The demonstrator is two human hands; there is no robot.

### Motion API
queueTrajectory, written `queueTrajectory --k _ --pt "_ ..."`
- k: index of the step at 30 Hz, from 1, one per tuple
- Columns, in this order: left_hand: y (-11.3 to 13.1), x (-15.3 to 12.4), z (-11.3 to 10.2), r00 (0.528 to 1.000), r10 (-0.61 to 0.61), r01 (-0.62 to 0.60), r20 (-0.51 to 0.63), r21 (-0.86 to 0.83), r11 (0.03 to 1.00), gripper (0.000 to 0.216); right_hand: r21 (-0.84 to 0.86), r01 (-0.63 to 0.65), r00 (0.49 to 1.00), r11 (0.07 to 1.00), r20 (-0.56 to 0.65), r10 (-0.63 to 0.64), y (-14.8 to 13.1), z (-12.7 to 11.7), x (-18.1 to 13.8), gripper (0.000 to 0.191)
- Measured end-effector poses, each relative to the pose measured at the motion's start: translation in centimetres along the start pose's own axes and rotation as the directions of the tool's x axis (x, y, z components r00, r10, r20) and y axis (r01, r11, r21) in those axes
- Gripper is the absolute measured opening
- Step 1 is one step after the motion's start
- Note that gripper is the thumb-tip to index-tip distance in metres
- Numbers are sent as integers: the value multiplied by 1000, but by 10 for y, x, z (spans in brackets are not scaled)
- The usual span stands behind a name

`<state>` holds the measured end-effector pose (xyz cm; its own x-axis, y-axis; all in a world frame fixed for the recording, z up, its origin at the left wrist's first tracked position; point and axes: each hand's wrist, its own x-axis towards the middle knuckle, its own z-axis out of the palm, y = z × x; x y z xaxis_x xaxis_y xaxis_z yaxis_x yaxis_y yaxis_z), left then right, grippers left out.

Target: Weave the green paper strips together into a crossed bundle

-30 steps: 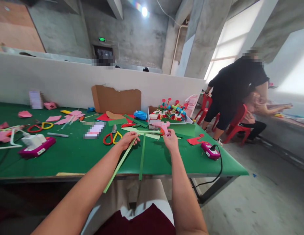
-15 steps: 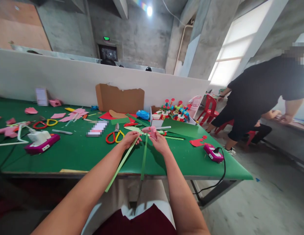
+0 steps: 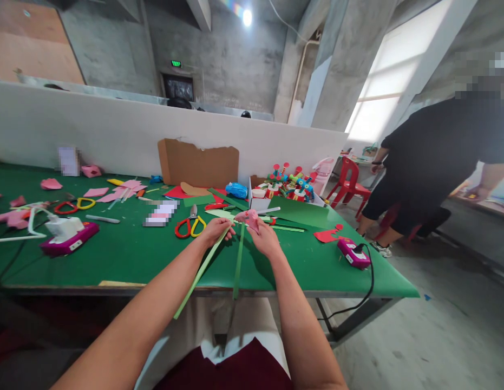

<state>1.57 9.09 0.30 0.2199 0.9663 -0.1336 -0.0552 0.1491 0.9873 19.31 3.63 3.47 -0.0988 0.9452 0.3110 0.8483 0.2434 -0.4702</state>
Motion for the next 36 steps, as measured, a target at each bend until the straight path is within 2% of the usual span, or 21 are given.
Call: queueTrajectory --k 15,36 --pt "-3 4 -3 999 14 -14 30 22 1000 10 -14 16 1000 1000 2 -16 -2 1 -2 37" --pt "0 1 -2 1000 -3 2 23 30 1000 10 -61 -39 999 997 24 41 -8 -3 -4 38"
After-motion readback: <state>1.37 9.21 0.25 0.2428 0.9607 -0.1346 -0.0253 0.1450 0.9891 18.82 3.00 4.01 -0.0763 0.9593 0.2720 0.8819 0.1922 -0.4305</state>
